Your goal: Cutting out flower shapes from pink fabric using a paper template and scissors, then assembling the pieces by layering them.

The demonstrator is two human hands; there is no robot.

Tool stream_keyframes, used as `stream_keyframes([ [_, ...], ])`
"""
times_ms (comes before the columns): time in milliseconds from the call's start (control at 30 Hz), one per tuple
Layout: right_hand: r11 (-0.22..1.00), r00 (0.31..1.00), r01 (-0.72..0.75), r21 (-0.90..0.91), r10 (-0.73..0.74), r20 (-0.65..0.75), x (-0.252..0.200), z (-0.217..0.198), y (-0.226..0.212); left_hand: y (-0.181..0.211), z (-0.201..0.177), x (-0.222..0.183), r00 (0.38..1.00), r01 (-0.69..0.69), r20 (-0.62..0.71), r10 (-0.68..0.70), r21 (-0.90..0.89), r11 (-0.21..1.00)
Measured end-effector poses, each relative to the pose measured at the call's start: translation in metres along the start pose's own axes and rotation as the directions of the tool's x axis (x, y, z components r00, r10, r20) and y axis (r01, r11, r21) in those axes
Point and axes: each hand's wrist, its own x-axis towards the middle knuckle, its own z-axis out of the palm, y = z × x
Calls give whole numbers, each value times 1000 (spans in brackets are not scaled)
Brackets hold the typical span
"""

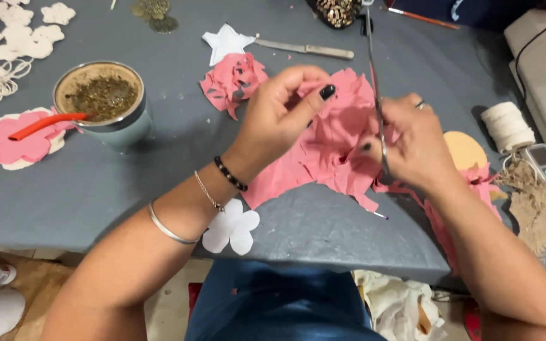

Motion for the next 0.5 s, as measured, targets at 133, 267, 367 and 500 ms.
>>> stream_keyframes([
  [133,962,991,124,-244,-110,71,-5,1,-10,8,8,-7,999,44,-4,-44,7,999],
  [267,942,988,137,-306,-105,116,-5,3,-17,0,11,-9,999,36,2,-36,18,999],
  [367,927,983,177,-330,-150,106,-6,5,-22,4,11,-10,997,69,18,-69,34,997],
  [500,918,981,195,-344,-185,60,-7,9,-16,19,13,-12,998,52,16,-53,43,998],
])
